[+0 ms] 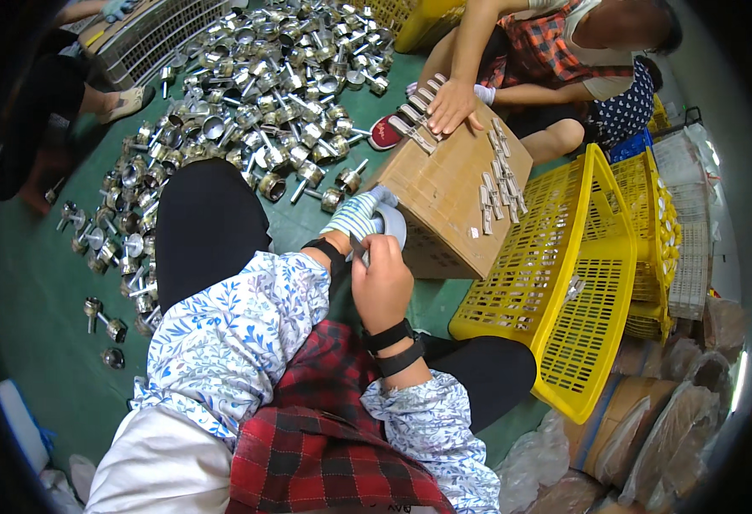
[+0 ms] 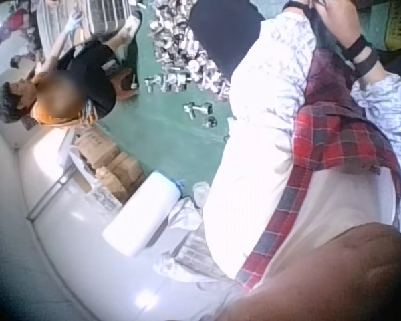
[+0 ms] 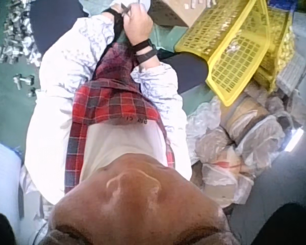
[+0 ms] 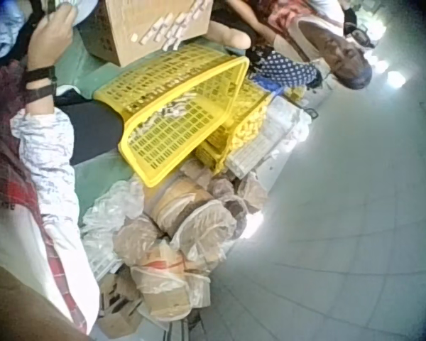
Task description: Assembling and sorting small metal door lock components on a factory floor.
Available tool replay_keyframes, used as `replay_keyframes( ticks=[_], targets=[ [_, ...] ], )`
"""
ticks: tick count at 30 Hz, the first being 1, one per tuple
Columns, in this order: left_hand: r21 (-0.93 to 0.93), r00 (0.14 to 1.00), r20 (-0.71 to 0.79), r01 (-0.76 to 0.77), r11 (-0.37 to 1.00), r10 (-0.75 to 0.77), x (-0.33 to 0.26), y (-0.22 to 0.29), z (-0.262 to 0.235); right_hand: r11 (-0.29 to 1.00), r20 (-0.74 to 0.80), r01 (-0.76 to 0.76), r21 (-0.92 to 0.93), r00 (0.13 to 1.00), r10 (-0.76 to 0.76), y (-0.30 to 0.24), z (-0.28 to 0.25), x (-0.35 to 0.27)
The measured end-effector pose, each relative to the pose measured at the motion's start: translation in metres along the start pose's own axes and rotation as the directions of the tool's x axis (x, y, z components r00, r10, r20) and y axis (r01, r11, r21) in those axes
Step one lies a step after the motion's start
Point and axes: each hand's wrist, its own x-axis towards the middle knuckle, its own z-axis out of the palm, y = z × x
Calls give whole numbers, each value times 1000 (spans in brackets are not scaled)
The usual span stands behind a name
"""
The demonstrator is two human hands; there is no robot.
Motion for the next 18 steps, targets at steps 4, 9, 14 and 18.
replay_keyframes(
  ticks=[4,9,14,18],
  targets=[
    [21,998,56,-31,999,30,3,-18,-7,979,65,0,-204,998,13,-16,6,1],
    [-95,998,50,30,995,-26,5,-15,-1,937,91,-2,-349,995,36,-27,12,10],
    [-402,955,39,283,871,-293,4,2,3,893,115,-21,-450,990,82,-29,18,11],
    [-365,977,-3,197,910,-213,-1,-7,0,911,152,-52,-410,980,124,-35,21,10]
  ],
)
